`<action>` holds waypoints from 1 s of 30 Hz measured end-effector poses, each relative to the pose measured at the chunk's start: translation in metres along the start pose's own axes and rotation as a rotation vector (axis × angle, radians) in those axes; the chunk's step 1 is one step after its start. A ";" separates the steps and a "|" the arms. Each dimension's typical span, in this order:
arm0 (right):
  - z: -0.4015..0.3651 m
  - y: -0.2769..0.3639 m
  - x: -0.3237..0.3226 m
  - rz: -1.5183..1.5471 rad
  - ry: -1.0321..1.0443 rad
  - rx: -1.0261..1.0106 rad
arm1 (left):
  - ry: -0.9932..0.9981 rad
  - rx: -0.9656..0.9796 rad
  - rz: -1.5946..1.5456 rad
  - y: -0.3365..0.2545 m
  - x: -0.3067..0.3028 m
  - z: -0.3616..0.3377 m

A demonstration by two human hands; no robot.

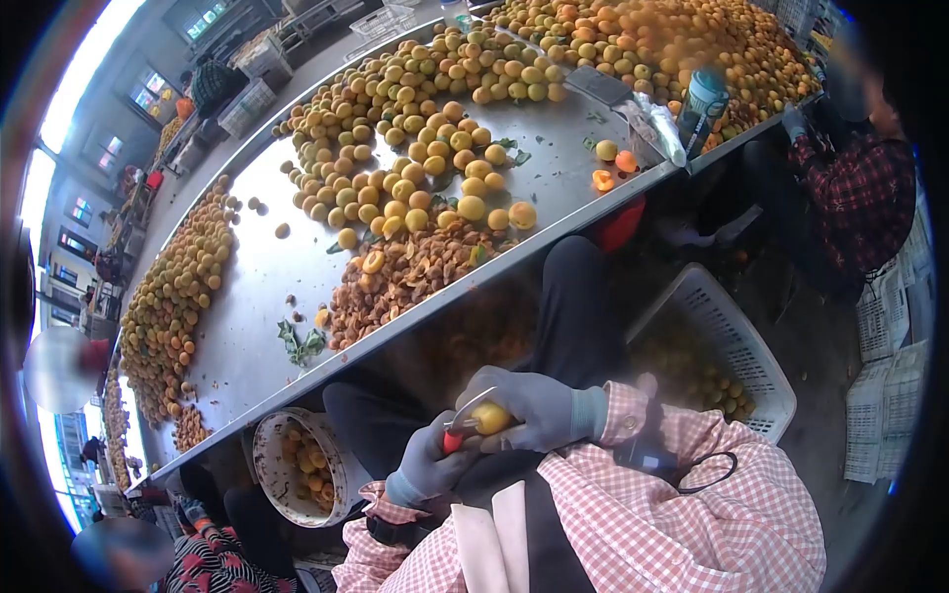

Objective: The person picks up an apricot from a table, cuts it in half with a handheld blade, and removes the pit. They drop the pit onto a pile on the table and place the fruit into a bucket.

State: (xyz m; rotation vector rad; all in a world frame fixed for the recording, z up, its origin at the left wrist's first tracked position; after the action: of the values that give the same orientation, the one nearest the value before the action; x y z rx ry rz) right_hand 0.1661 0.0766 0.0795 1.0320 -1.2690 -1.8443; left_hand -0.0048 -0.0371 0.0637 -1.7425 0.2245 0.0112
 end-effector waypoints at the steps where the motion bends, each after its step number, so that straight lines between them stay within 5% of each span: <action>1: 0.000 -0.001 0.002 0.035 0.016 0.008 | -0.009 -0.014 0.048 0.000 0.000 0.000; 11: -0.009 -0.018 0.017 0.181 -0.011 0.116 | 0.015 -0.078 0.099 0.013 0.011 -0.005; 18: -0.004 -0.001 0.016 -0.061 0.027 -0.010 | 0.115 -0.107 -0.069 0.032 0.018 -0.011; 19: -0.001 0.003 0.012 -0.217 0.086 -0.053 | 0.101 -0.105 -0.180 0.038 0.026 -0.012; 21: 0.000 0.011 0.015 -0.210 0.049 -0.108 | 0.095 -0.482 -1.080 0.069 0.033 -0.010; 23: -0.004 0.007 0.020 0.055 -0.046 0.058 | 0.038 -0.334 -0.818 0.087 0.023 -0.006; 25: 0.000 -0.010 0.023 0.103 -0.025 0.246 | 0.050 -0.428 -0.904 0.114 0.016 0.013; 26: 0.002 -0.016 0.022 0.078 -0.005 0.311 | 0.233 -0.416 -1.312 0.049 0.029 0.014; 27: 0.002 -0.020 0.024 0.069 0.021 0.375 | 0.392 -0.379 -1.566 0.061 0.026 0.017; 29: 0.002 -0.017 0.027 -0.004 -0.027 0.341 | -0.032 -0.438 -0.983 0.045 0.024 0.020; 30: 0.000 -0.017 0.027 -0.054 -0.026 0.360 | 0.146 -0.388 -1.253 0.044 0.021 0.021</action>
State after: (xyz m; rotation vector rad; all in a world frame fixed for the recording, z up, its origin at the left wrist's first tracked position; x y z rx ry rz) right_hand 0.1519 0.0588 0.0575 1.2419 -1.6433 -1.7085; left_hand 0.0114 -0.0268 0.0145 -1.9968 -0.8344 -1.0343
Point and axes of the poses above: each hand's wrist, its own z-axis towards the middle knuckle, its own x-axis out of the palm, y = z × x, the point moved 2 cm from there along z, towards the middle knuckle, and after that the axes turned 3 degrees about -y, right-handed, at the moved point
